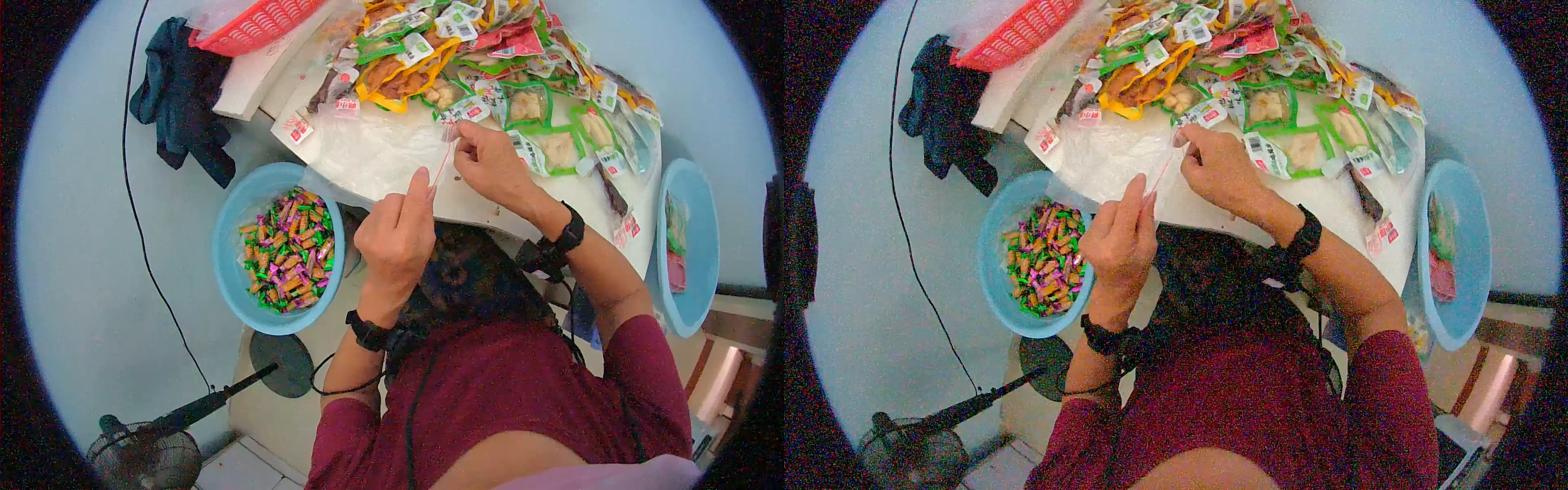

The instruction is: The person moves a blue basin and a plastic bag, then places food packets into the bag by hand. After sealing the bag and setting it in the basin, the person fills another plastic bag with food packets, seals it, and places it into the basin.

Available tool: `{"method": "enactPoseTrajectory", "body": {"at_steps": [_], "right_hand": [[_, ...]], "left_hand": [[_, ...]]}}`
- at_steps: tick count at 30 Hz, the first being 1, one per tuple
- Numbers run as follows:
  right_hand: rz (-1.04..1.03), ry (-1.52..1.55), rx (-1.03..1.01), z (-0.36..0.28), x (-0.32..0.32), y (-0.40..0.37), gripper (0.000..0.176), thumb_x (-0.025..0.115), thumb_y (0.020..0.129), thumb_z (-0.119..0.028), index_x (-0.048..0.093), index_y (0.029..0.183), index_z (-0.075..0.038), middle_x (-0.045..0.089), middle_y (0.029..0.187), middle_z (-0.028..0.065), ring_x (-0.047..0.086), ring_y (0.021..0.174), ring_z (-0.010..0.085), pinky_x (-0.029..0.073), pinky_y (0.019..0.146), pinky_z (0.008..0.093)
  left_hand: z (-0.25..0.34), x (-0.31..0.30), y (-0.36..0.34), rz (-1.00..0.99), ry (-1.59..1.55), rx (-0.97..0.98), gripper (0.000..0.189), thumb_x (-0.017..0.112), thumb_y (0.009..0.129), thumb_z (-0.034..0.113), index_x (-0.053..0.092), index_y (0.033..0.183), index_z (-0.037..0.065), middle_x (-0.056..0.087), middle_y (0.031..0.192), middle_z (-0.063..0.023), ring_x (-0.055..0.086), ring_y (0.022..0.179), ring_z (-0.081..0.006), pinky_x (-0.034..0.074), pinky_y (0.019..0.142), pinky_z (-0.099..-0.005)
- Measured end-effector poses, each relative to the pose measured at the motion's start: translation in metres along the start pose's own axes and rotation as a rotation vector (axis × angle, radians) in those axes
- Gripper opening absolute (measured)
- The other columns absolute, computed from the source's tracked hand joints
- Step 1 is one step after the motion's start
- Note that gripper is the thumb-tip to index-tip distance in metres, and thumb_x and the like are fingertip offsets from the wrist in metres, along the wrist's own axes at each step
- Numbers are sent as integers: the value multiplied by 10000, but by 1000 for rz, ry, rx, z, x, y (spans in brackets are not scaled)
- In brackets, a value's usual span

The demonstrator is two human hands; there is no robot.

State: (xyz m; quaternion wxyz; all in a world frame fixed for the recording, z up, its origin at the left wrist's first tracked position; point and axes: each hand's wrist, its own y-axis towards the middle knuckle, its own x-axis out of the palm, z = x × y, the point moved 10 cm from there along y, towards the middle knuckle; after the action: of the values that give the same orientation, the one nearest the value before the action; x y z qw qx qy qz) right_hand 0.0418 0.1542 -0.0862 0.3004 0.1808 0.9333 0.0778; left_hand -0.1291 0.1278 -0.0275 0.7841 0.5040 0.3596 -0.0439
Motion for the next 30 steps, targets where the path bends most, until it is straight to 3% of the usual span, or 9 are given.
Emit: {"method": "enactPoseTrajectory", "body": {"at_steps": [2, 5, 14, 17, 20, 23, 26, 27, 30], "right_hand": [[-6, -18, -44, 8, 10, 3, 207, 554, 790, -9, 590, 993, 12, 558, 616, 62, 530, 552, 106, 431, 520, 279], [77, 38, 31, 25, 9, 3, 269, 562, 763, -47, 612, 1028, -38, 630, 684, 159, 625, 603, 295, 491, 588, 413], [275, 98, 92, 44, -25, 0, 271, 559, 785, -34, 626, 1047, -44, 628, 678, 132, 611, 593, 238, 480, 570, 350], [313, 36, -85, 24, -20, -4, 242, 570, 789, -49, 630, 1024, -48, 636, 703, 148, 624, 594, 260, 482, 569, 375], [190, 82, -48, 19, 0, -8, 181, 587, 818, -14, 620, 996, -20, 606, 672, 74, 556, 555, 112, 443, 517, 265], [241, -14, -129, 7, -6, -11, 178, 598, 800, -20, 630, 975, -30, 619, 701, 98, 588, 568, 187, 470, 534, 313], [379, -136, -355, -5, -16, -17, 192, 606, 779, -25, 642, 966, -44, 634, 752, 120, 600, 573, 259, 488, 534, 352], [286, -194, -224, 4, -11, -15, 179, 637, 762, -45, 659, 939, -66, 657, 880, 107, 635, 742, 291, 506, 636, 390], [213, -505, -436, -20, -8, -13, 221, 660, 774, -86, 664, 995, -91, 629, 1108, 100, 590, 1046, 300, 467, 872, 446]], "left_hand": [[-3, 8, 3, 8, -24, -10, 282, 722, 796, 73, 683, 1075, 75, 533, 620, -61, 527, 505, -209, 425, 460, -337], [-15, 32, 5, -2, 11, -32, 204, 709, 815, 113, 687, 1016, 80, 546, 629, -66, 546, 515, -225, 435, 464, -347], [-30, 78, 0, 21, 41, -132, 109, 673, 841, 116, 681, 939, 68, 616, 691, -93, 607, 586, -262, 476, 509, -367], [-49, 81, -3, 16, -144, -297, 115, 660, 857, 106, 690, 928, 20, 687, 838, -149, 661, 711, -300, 524, 624, -371], [-50, 83, -1, 48, -212, -272, 106, 637, 870, 99, 681, 934, 28, 669, 814, -141, 649, 697, -297, 509, 603, -371], [-53, 83, -3, 69, -250, -292, 105, 633, 870, 96, 678, 936, 28, 666, 806, -137, 645, 687, -296, 503, 596, -371], [-56, 87, -6, 22, -252, -351, 118, 641, 867, 103, 689, 936, 20, 677, 819, -145, 654, 684, -293, 509, 610, -361], [-58, 89, -6, 12, -240, -351, 120, 643, 866, 106, 692, 935, 20, 678, 818, -146, 655, 681, -289, 509, 611, -358], [-57, 91, -6, -7, -219, -382, 122, 646, 864, 106, 699, 934, 22, 684, 820, -151, 656, 670, -275, 508, 611, -354]]}}
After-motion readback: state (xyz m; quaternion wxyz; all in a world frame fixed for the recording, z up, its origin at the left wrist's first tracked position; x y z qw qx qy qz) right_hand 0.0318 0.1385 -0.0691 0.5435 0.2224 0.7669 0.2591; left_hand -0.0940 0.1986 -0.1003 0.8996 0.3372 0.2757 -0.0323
